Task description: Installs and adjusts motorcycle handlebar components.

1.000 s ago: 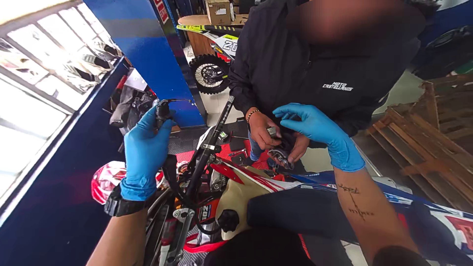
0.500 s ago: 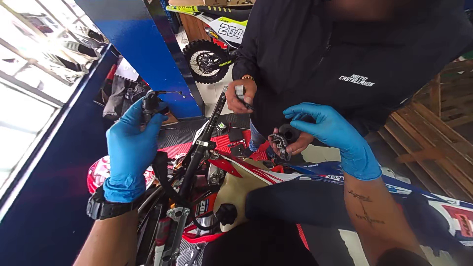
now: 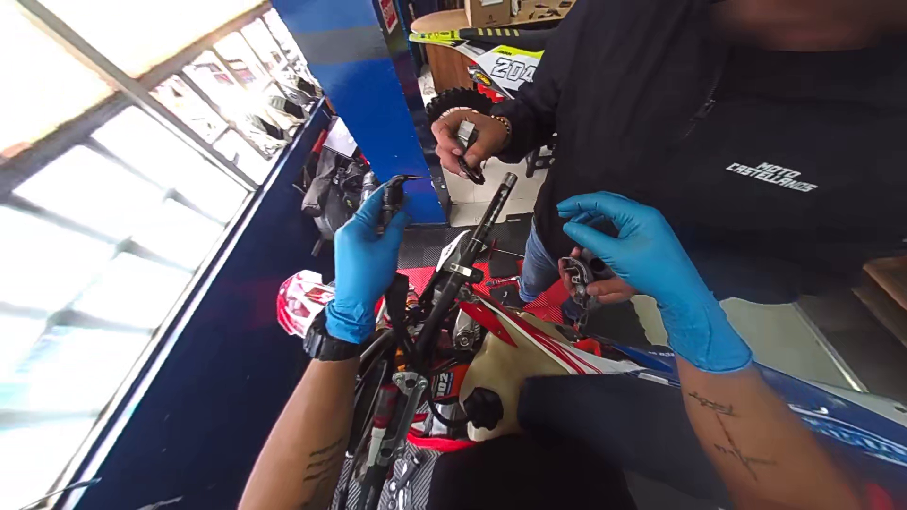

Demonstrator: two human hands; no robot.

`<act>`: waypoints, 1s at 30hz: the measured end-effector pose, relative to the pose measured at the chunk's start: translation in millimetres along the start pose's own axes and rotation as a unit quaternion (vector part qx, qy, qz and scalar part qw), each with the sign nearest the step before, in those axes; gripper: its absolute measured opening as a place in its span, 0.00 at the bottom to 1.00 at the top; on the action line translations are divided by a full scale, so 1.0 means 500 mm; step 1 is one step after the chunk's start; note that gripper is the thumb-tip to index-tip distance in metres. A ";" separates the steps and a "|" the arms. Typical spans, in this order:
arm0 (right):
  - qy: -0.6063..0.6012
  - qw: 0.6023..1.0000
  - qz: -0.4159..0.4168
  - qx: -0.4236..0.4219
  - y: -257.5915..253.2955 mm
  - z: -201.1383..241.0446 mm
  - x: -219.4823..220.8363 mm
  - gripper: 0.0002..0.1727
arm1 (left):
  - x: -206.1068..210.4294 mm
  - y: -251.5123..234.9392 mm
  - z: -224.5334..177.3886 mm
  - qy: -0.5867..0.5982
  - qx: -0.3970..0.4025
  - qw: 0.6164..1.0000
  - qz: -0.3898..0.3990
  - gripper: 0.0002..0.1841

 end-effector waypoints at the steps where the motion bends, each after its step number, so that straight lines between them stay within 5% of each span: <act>1: 0.007 1.000 -0.010 -0.016 -0.013 0.014 0.008 0.14 | 0.000 0.000 0.002 0.000 -0.001 1.000 -0.001 0.20; 7: 0.073 0.986 -0.044 -0.143 -0.135 0.132 0.046 0.14 | -0.003 0.003 -0.005 -0.005 0.001 1.000 -0.008 0.20; 16: 0.199 0.938 0.161 -0.235 -0.268 0.182 0.151 0.22 | -0.013 0.007 -0.002 0.001 -0.003 1.000 -0.020 0.20; 24: 0.229 0.898 0.249 -0.280 -0.298 0.198 0.205 0.23 | -0.011 0.006 -0.005 -0.020 -0.009 1.000 -0.021 0.20; 30: 0.125 0.962 0.124 -0.207 -0.279 0.221 0.111 0.13 | -0.018 0.007 0.000 -0.019 -0.011 0.999 -0.028 0.19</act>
Point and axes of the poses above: each hand's wrist, its own y-axis away from the middle knuckle, its own x-axis out of the palm, z = x × y, the point moved 10 cm from there along -y, towards the middle knuckle, and after that the axes turned 1 degree about -x, right-handed, at the moved point
